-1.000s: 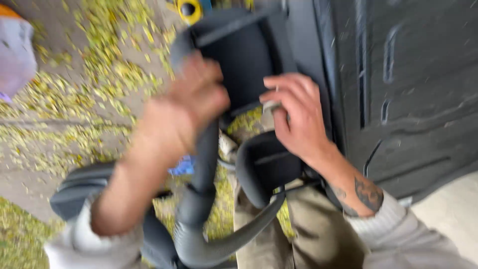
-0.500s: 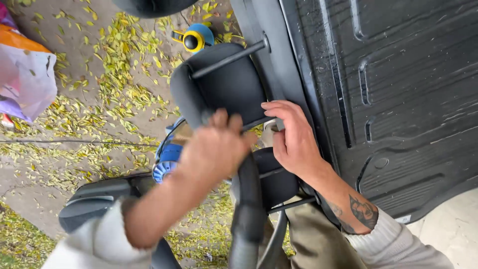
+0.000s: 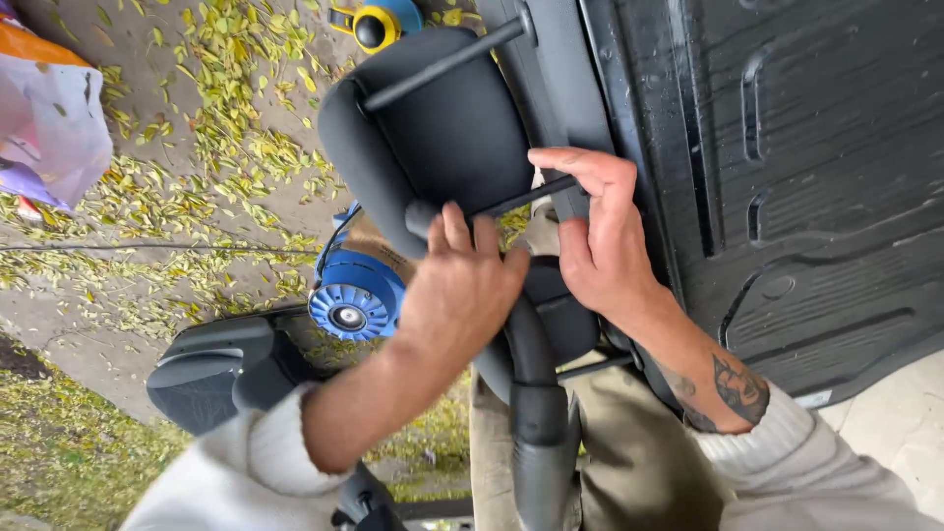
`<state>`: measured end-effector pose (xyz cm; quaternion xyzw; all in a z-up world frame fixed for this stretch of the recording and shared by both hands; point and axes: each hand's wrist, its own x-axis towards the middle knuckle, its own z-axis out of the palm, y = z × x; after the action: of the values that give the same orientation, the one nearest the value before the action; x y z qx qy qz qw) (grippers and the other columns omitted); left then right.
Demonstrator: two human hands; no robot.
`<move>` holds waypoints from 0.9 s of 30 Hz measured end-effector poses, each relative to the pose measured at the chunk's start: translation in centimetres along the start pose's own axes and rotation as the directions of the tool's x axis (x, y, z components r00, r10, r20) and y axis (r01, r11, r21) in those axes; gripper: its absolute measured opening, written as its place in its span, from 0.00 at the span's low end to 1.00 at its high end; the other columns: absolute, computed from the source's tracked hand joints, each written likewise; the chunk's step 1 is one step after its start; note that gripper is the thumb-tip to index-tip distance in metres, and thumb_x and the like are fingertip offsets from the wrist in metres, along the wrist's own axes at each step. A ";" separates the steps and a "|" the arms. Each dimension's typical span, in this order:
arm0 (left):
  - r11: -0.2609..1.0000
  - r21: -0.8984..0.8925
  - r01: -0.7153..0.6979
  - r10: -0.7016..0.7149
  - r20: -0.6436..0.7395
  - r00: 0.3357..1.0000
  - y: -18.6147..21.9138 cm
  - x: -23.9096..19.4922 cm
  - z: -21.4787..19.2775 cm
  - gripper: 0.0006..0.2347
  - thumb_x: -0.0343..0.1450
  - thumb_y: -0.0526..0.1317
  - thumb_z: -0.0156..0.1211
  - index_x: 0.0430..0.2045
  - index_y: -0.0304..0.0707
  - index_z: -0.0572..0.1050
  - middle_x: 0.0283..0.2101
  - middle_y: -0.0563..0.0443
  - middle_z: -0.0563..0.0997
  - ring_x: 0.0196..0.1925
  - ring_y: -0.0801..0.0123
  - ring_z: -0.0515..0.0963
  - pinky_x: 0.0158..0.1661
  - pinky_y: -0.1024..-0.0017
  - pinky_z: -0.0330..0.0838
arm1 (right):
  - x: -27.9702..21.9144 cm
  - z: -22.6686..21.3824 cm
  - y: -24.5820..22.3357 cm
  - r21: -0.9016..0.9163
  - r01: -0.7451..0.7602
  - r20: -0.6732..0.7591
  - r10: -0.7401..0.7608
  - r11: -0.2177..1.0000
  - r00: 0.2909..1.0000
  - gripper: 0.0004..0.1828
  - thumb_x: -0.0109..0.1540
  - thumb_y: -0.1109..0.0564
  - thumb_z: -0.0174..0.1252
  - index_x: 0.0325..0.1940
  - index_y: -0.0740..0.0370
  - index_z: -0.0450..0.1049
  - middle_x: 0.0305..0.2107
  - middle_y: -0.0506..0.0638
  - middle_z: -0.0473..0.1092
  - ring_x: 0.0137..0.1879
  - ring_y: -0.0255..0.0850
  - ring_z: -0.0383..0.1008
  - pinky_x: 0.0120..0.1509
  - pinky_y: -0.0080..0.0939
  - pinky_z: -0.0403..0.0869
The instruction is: The person uses a vacuum cleaner hose to clean a black office chair placed upside down on a leaf-covered patio. They vacuum the seat, backrest, and underside of the chair, moving the hose around to reach different areas.
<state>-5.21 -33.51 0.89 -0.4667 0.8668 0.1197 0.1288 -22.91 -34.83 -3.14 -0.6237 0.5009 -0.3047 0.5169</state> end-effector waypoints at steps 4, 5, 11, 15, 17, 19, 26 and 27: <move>0.995 -0.024 0.101 -0.100 0.042 0.994 -5.6 2.3 0.7 0.03 0.71 0.40 0.58 0.29 0.44 0.78 0.40 0.40 0.77 0.52 0.38 0.76 0.47 0.56 0.77 | -0.1 0.0 -0.2 0.031 0.017 0.013 -0.017 0.999 1.000 0.29 0.58 0.80 0.38 0.64 0.71 0.51 0.62 0.67 0.65 0.71 0.53 0.70 0.81 0.48 0.66; 0.975 0.157 0.157 -0.138 -0.124 0.983 -7.4 3.3 1.4 0.04 0.69 0.41 0.58 0.31 0.47 0.78 0.41 0.41 0.77 0.55 0.38 0.76 0.50 0.56 0.78 | 0.1 -0.1 -0.4 0.019 0.029 0.022 -0.030 0.999 0.999 0.29 0.57 0.80 0.38 0.63 0.71 0.50 0.63 0.68 0.65 0.71 0.54 0.69 0.81 0.49 0.65; 0.970 -0.244 0.011 -0.050 -0.152 0.987 -5.5 -3.3 -2.9 0.06 0.65 0.36 0.60 0.33 0.44 0.75 0.53 0.41 0.75 0.64 0.40 0.73 0.57 0.58 0.77 | 0.1 0.1 -0.1 0.021 0.025 -0.010 -0.025 0.999 1.000 0.28 0.60 0.80 0.37 0.65 0.71 0.51 0.61 0.66 0.66 0.68 0.51 0.70 0.79 0.45 0.66; 0.933 -0.350 -0.081 0.015 -0.188 0.982 -1.6 -7.1 -0.4 0.08 0.64 0.38 0.60 0.36 0.44 0.76 0.56 0.41 0.74 0.65 0.40 0.72 0.59 0.57 0.78 | -0.5 0.7 -0.4 0.016 0.003 -0.016 -0.002 1.000 1.000 0.29 0.59 0.80 0.38 0.65 0.71 0.52 0.61 0.66 0.65 0.68 0.50 0.70 0.79 0.44 0.66; 0.891 -0.424 -0.161 0.044 -0.273 0.961 -1.7 -6.9 0.6 0.07 0.63 0.39 0.61 0.33 0.45 0.76 0.55 0.42 0.76 0.64 0.38 0.73 0.57 0.55 0.78 | -0.2 0.6 0.2 0.062 0.021 -0.040 -0.019 0.998 0.999 0.31 0.57 0.79 0.37 0.64 0.71 0.52 0.60 0.66 0.65 0.69 0.50 0.69 0.81 0.45 0.63; 0.893 -0.413 -0.179 0.053 -0.298 0.953 -3.6 -6.8 0.8 0.07 0.63 0.38 0.61 0.32 0.46 0.76 0.57 0.44 0.77 0.65 0.40 0.74 0.56 0.58 0.77 | 0.0 0.2 0.4 0.076 0.021 -0.024 -0.019 0.997 1.000 0.31 0.56 0.79 0.36 0.64 0.70 0.52 0.60 0.66 0.66 0.69 0.50 0.69 0.82 0.45 0.63; 0.854 -0.502 -0.137 -0.087 -0.397 0.914 -3.2 -7.7 2.4 0.09 0.64 0.35 0.63 0.36 0.44 0.76 0.60 0.44 0.76 0.68 0.41 0.73 0.63 0.57 0.78 | -0.6 -0.5 0.2 0.067 0.047 0.059 -0.051 0.997 0.997 0.29 0.58 0.79 0.36 0.62 0.66 0.51 0.60 0.65 0.67 0.66 0.47 0.69 0.77 0.42 0.63; 0.854 -0.502 -0.136 -0.092 -0.404 0.910 -2.1 -8.3 3.3 0.09 0.64 0.35 0.63 0.36 0.44 0.76 0.60 0.44 0.76 0.68 0.41 0.73 0.63 0.57 0.78 | -0.2 -0.5 0.3 0.062 0.054 0.063 -0.058 0.997 0.996 0.29 0.58 0.79 0.36 0.62 0.66 0.51 0.60 0.65 0.67 0.66 0.47 0.69 0.77 0.42 0.63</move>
<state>1.37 -27.08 0.36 -0.4883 0.8146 0.2488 -0.1900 -23.52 -34.78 -3.23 -0.6313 0.4570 -0.3134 0.5427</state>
